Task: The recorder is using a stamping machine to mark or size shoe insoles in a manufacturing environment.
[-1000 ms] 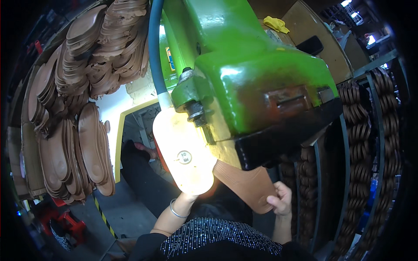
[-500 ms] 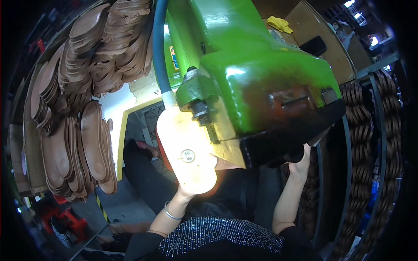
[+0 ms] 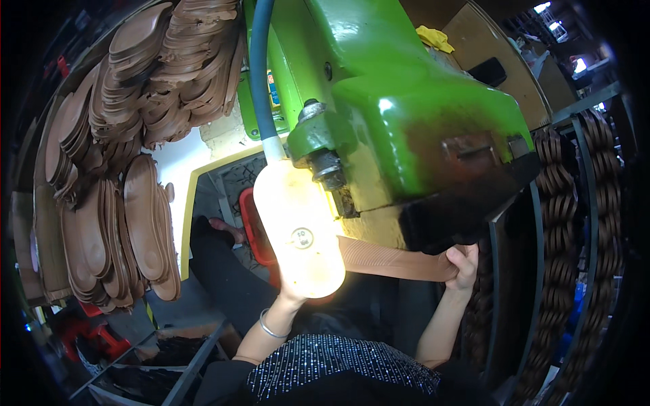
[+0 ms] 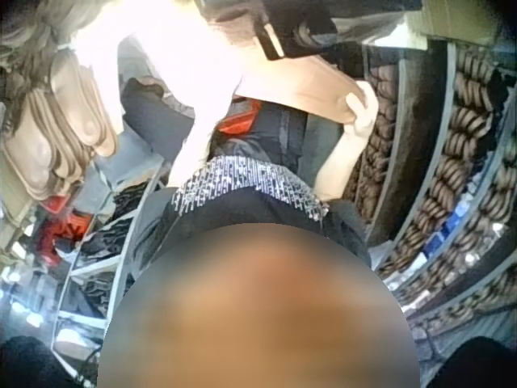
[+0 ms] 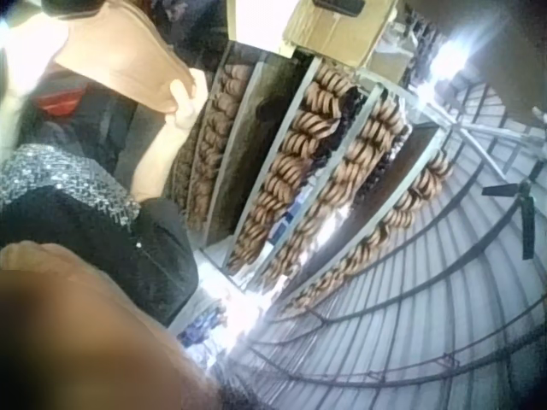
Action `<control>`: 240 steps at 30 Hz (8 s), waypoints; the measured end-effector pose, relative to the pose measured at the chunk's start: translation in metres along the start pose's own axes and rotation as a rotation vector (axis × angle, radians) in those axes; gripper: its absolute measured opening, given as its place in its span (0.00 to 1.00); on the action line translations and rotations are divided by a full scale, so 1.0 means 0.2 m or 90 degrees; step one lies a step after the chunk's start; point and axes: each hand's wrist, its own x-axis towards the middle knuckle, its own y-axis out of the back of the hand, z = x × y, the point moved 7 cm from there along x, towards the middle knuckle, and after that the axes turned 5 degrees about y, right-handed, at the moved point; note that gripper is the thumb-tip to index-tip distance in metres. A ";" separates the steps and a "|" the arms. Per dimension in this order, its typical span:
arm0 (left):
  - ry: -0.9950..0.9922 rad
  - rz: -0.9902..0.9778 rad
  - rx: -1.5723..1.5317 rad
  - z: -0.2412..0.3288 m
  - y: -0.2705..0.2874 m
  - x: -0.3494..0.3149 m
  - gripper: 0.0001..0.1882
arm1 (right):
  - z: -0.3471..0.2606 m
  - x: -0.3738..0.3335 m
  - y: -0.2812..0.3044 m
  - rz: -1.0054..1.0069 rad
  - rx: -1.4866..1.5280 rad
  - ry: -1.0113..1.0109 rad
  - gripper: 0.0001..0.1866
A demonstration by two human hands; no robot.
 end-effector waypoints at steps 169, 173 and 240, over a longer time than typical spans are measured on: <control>-0.175 0.107 0.423 0.49 0.25 -0.28 0.19 | 0.33 0.11 -0.37 -0.040 0.179 -0.045 0.26; -0.178 0.107 0.387 0.48 0.35 -0.38 0.17 | 0.42 0.10 -0.42 -0.097 0.114 -0.057 0.26; -0.028 -0.046 -0.003 -0.03 -0.17 0.04 0.09 | 0.36 -0.16 0.28 0.057 0.035 0.000 0.23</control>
